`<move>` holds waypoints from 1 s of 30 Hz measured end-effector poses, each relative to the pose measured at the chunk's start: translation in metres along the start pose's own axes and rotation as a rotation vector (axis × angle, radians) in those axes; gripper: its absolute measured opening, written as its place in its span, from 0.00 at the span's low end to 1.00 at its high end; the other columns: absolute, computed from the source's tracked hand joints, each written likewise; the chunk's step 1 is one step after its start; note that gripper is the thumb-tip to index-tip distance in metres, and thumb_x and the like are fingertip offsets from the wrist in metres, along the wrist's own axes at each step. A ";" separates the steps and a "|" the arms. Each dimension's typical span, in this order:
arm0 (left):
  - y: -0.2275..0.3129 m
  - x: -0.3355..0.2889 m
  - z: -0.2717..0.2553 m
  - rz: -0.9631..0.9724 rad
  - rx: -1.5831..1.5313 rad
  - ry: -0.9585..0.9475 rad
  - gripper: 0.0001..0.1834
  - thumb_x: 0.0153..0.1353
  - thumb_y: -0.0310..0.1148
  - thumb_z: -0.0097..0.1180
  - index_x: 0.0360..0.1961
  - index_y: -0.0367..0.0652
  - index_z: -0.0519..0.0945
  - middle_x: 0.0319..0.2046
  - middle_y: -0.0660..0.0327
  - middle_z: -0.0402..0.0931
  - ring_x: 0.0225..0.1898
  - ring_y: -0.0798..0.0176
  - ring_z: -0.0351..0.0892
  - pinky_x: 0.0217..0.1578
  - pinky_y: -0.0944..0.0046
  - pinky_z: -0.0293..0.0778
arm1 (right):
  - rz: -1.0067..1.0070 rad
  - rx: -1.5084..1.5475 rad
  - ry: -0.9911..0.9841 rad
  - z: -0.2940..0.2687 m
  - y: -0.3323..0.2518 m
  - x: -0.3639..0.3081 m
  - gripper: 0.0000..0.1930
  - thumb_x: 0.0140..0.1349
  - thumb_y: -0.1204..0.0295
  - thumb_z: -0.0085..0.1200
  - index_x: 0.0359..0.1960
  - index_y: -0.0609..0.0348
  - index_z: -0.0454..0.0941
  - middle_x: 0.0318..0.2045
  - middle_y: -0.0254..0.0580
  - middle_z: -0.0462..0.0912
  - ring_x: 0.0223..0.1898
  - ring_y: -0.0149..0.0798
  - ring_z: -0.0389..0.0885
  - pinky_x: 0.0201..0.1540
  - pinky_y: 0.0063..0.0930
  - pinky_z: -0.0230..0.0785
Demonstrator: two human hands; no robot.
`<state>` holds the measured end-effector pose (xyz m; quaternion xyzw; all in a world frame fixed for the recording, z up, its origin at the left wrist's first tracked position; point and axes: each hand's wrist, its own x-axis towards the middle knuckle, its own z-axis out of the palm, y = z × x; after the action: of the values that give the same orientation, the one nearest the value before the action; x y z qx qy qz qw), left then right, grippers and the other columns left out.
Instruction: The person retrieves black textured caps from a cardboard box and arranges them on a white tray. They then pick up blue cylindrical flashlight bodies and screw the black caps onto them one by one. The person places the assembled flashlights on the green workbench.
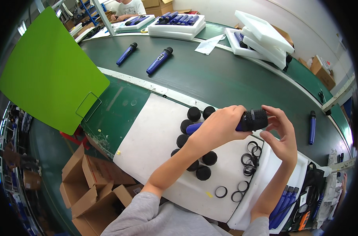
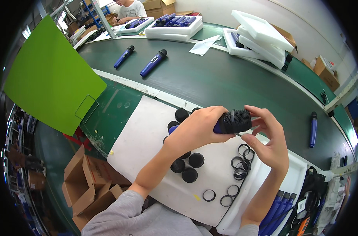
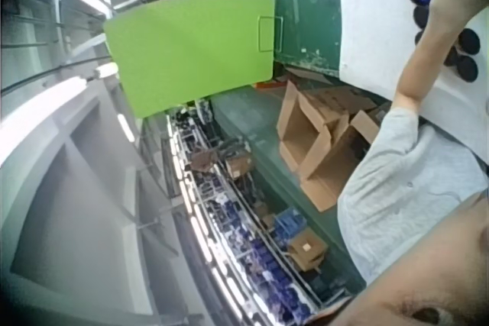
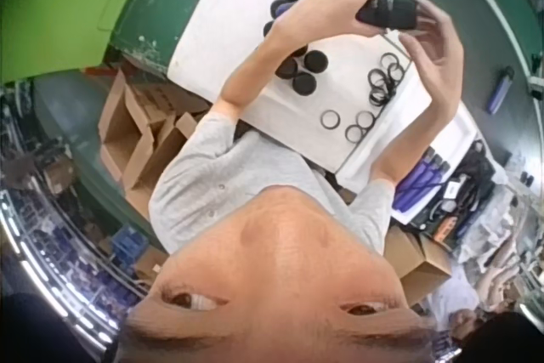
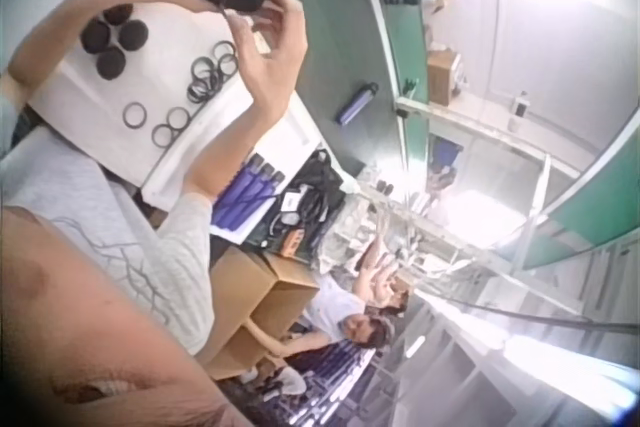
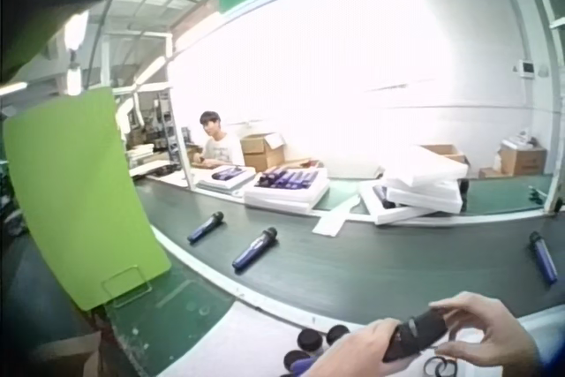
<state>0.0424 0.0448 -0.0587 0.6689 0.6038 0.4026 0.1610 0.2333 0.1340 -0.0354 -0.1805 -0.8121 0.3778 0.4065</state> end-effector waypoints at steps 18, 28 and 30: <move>0.005 -0.001 0.002 -0.065 0.057 -0.096 0.26 0.52 0.40 0.73 0.44 0.34 0.78 0.36 0.46 0.82 0.38 0.45 0.84 0.41 0.54 0.79 | 0.201 -0.154 -0.174 -0.011 0.013 -0.003 0.25 0.57 0.57 0.71 0.42 0.68 0.79 0.26 0.40 0.83 0.28 0.32 0.81 0.35 0.24 0.73; 0.007 0.001 0.002 -0.050 0.035 -0.110 0.25 0.52 0.40 0.73 0.44 0.33 0.79 0.38 0.46 0.83 0.40 0.44 0.84 0.42 0.54 0.79 | 0.110 -0.027 -0.110 -0.010 0.010 -0.003 0.24 0.55 0.59 0.72 0.44 0.66 0.80 0.30 0.39 0.85 0.30 0.29 0.81 0.31 0.23 0.70; 0.006 0.003 0.003 -0.078 0.062 -0.122 0.24 0.52 0.39 0.73 0.44 0.33 0.79 0.38 0.46 0.83 0.40 0.45 0.84 0.43 0.54 0.78 | 0.223 -0.141 -0.213 -0.019 0.016 -0.005 0.25 0.55 0.60 0.73 0.47 0.65 0.80 0.34 0.40 0.86 0.32 0.29 0.81 0.32 0.23 0.71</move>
<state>0.0488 0.0468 -0.0553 0.6729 0.6306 0.3356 0.1922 0.2509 0.1505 -0.0433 -0.2561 -0.8501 0.3797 0.2600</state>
